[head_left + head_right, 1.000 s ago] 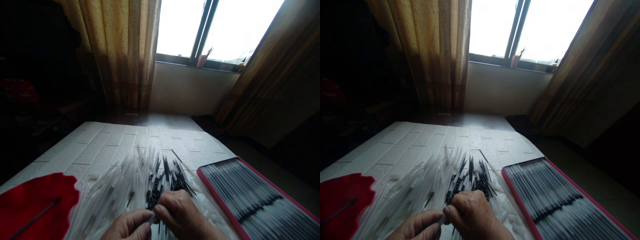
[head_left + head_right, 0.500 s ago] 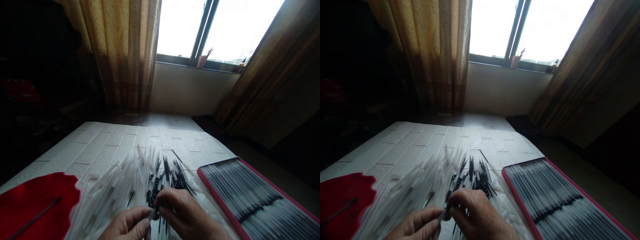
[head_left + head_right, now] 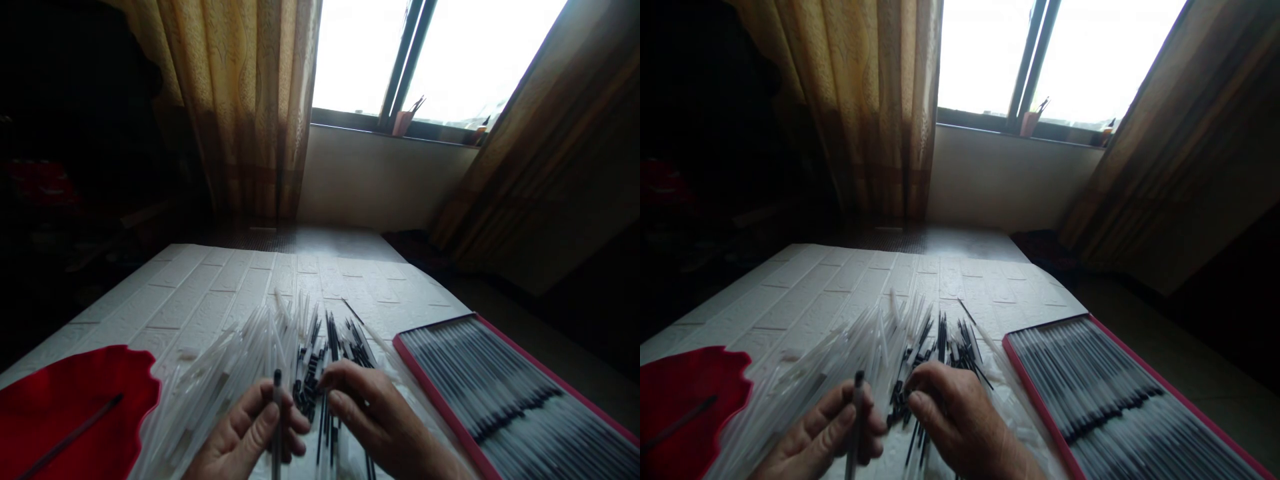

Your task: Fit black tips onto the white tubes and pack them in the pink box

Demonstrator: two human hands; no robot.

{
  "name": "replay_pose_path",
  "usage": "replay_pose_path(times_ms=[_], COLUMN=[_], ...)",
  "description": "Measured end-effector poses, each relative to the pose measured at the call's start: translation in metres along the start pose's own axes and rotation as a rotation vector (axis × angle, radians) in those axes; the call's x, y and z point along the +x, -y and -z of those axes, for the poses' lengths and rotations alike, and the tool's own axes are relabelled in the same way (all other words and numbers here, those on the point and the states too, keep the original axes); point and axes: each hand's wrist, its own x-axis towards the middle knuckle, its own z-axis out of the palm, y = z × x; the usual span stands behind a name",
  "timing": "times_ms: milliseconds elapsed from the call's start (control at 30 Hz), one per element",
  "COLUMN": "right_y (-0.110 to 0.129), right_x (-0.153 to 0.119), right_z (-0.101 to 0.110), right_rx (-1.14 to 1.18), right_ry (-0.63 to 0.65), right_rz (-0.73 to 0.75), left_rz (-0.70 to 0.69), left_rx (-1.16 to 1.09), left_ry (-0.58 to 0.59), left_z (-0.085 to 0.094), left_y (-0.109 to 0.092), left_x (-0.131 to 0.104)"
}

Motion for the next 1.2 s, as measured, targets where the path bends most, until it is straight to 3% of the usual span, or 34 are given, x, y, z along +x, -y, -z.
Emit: replay_pose_path(times_ms=[100, 267, 367, 533, 700, 800, 900, 1000, 1067, 1200], right_y=[-0.003, -0.005, -0.007, -0.007, -0.003, -0.008, -0.013, -0.011, -0.006, 0.0], right_x=[0.0, 0.0, -0.002, -0.002, -0.001, -0.002, -0.004, -0.005, -0.006, -0.003], right_z=[0.005, 0.005, 0.0, -0.006, 0.005, 0.018, 0.029, 0.03, 0.026, 0.018], right_rx=[0.063, 0.34, 0.487, 0.505, 0.34, 0.213, 0.043, -0.121, -0.167, -0.16], right_ry=[0.05, 0.327, 0.416, 0.372, 0.248, 0.086, -0.013, 0.056, 0.133, 0.187], right_rz=[-0.116, -0.259, -0.295, -0.369, -0.358, -0.308, -0.246, -0.198, -0.165, -0.107], left_rz=[-0.072, -0.101, -0.147, -0.209, -0.316, -0.44, -0.595, -0.85, -0.993, -1.049], left_rx=[-0.136, -0.223, -0.215, -0.178, -0.052, 0.124, 0.449, 0.854, 1.09, 1.422], left_ry=[-0.155, -0.231, -0.288, -0.293, -0.363, -0.405, -0.428, -0.454, -0.399, -0.183], left_z=[0.003, 0.005, -0.002, -0.011, -0.003, 0.006, 0.009, 0.006, 0.005, 0.012], left_y=[-0.001, 0.0, -0.001, -0.003, 0.002, 0.006, 0.012, 0.017, 0.018, 0.014], left_x=[0.001, 0.006, 0.007, 0.006, 0.014, 0.015, 0.011, 0.007, 0.006, 0.008])
